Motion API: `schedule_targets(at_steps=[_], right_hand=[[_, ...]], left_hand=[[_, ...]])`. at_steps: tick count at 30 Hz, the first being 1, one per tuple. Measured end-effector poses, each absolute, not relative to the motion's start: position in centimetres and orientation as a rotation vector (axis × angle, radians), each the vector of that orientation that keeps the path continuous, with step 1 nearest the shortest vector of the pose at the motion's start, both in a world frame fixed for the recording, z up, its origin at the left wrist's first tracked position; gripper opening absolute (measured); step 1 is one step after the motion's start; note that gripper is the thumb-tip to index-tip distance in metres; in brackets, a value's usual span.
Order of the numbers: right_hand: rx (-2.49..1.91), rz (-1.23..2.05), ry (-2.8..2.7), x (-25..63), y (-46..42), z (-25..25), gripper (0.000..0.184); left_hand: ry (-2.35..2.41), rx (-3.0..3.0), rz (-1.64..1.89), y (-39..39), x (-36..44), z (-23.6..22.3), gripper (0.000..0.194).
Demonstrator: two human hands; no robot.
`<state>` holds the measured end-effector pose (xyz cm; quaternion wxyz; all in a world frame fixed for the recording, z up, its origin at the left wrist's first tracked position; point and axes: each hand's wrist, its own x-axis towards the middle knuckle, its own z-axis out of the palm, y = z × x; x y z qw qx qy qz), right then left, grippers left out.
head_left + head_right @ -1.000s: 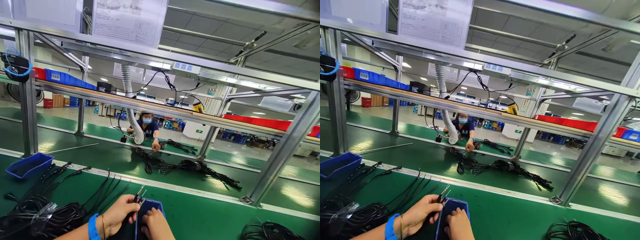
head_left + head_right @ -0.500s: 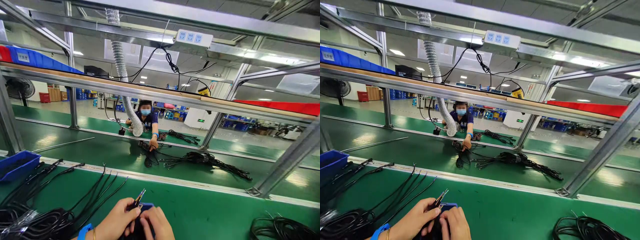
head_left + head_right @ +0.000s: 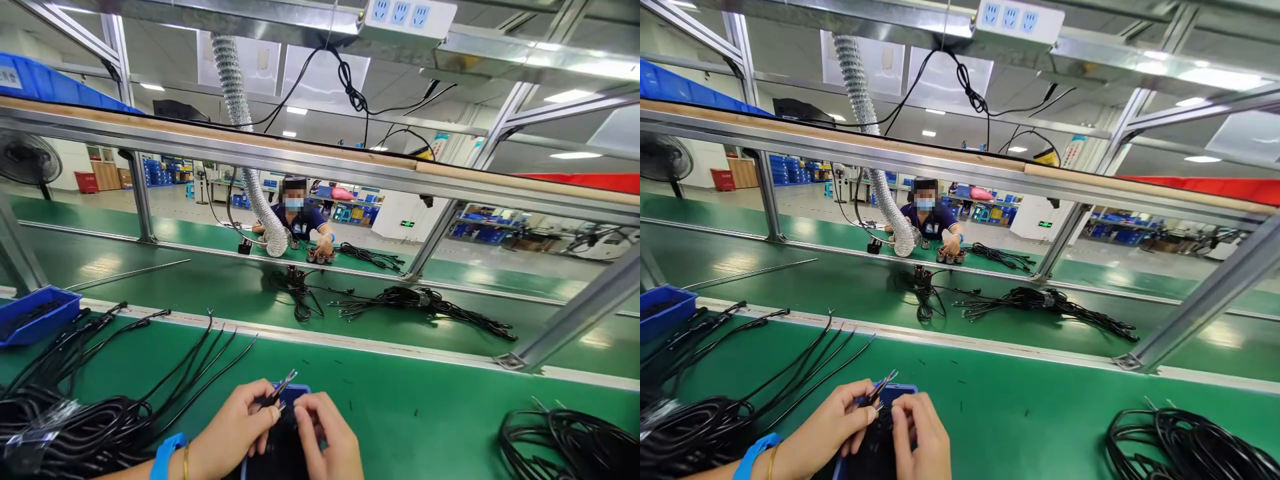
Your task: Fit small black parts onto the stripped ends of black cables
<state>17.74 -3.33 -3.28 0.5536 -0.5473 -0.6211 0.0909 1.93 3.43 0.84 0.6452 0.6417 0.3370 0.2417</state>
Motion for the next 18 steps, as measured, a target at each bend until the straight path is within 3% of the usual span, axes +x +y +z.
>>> schedule_targets(at_steps=[6, 18], right_hand=[[-1.301, 0.415, -1.313, 18.19, -3.83, -2.58, 0.026], [-1.269, 0.452, -1.317, 17.36, -3.79, -2.38, 0.026]], left_hand=[[0.749, 1.398, 0.589, 3.14, 1.69, 0.95, 0.026], [0.683, 1.406, 0.589, 3.39, 1.46, 0.2, 0.044]])
